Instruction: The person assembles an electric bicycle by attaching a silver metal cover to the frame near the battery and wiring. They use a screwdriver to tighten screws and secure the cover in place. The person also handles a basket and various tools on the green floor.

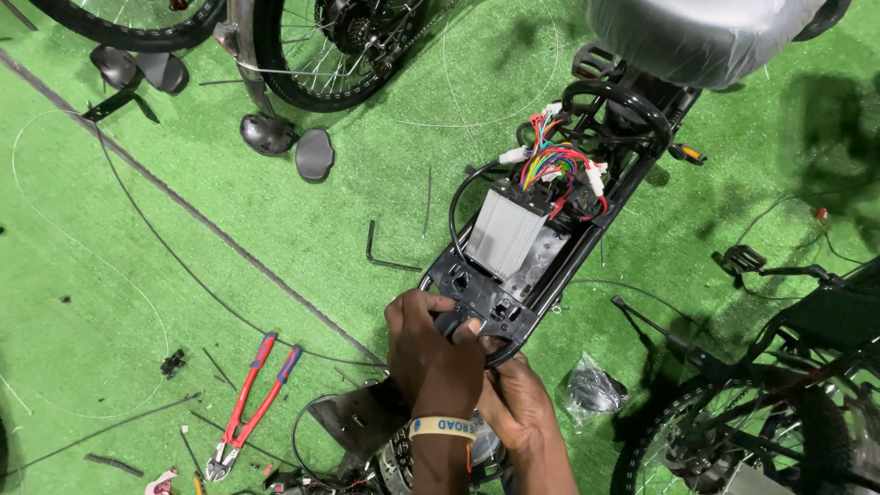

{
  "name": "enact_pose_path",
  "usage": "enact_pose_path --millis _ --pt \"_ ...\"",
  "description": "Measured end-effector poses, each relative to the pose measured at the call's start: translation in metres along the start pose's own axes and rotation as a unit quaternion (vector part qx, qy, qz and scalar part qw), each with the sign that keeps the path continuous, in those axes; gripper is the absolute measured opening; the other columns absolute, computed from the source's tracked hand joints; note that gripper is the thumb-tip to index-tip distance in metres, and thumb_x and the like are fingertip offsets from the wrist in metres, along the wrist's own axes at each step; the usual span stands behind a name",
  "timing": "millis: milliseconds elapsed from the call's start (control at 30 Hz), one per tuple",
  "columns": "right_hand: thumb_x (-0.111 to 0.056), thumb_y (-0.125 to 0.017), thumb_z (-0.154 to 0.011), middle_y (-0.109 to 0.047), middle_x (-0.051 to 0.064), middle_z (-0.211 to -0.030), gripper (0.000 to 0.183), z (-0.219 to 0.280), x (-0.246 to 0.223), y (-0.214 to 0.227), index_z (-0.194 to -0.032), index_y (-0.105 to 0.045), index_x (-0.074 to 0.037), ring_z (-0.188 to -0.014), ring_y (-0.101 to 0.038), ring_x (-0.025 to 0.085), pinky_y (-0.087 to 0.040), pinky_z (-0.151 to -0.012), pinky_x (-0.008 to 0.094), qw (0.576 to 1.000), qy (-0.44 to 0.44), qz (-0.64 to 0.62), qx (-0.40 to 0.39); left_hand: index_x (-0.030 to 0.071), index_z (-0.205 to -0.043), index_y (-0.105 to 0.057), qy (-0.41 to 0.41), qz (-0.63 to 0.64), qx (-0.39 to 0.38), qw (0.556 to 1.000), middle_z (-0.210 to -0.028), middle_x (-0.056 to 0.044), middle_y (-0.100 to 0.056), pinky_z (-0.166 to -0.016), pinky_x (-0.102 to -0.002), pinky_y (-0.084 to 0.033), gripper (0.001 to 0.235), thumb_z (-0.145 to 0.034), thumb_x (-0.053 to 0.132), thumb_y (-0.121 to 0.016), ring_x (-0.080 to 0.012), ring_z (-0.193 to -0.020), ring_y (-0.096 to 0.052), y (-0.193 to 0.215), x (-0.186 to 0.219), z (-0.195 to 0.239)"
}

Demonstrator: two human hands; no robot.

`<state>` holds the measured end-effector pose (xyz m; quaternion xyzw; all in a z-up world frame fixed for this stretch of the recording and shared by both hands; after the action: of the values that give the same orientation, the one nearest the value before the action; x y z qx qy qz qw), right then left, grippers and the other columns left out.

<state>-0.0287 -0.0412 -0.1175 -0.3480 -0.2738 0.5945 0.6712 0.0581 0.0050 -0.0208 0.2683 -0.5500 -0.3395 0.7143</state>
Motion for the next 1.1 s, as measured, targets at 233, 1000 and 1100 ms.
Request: enact_pose_path --millis 233,1000,1100 --pt "0.000 -0.070 -0.074 -0.068 0.014 -0.081 0.013 -0.010 0.001 0.011 -0.087 -0.066 0.001 -0.071 -0.063 0.019 -0.051 -0.070 0.028 0.996 0.001 0.009 0.085 0.016 -0.087 -0.053 -0.052 0.009 0.017 0.998 -0.098 -0.004 -0.058 -0.072 -0.041 -0.049 0.036 -0.060 0.009 -0.076 -0.0273 -0.081 -0.063 0.003 -0.002 0.001" --pt "-0.004 -0.070 -0.079 -0.067 0.014 -0.085 0.018 -0.001 -0.001 0.011 -0.093 -0.065 0.005 -0.071 -0.061 0.015 -0.051 -0.065 0.024 0.999 -0.018 0.001 0.040 0.017 -0.090 -0.053 0.002 -0.020 -0.021 1.000 -0.102 -0.001 -0.056 -0.078 -0.041 -0.050 0.038 -0.064 0.008 -0.079 -0.0253 -0.085 -0.064 0.001 -0.001 0.001" --pt "-0.005 -0.065 -0.084 -0.067 0.014 -0.095 0.017 0.000 -0.002 0.007 -0.098 -0.064 0.003 -0.082 -0.061 0.017 -0.049 -0.082 0.030 0.999 -0.027 0.007 0.018 0.016 -0.089 -0.053 -0.033 -0.003 0.000 0.999 -0.099 -0.003 -0.057 -0.075 -0.043 -0.050 0.035 -0.064 0.009 -0.077 -0.0271 -0.080 -0.064 0.001 -0.002 0.002"
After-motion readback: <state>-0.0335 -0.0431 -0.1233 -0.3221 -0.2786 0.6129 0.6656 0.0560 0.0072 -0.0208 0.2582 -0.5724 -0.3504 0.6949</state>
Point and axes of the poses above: each hand's wrist, its own z-axis away from the middle knuckle, its own y-axis out of the back of the hand, x = y × z, the point moved 2 cm from there along -z, towards the middle knuckle
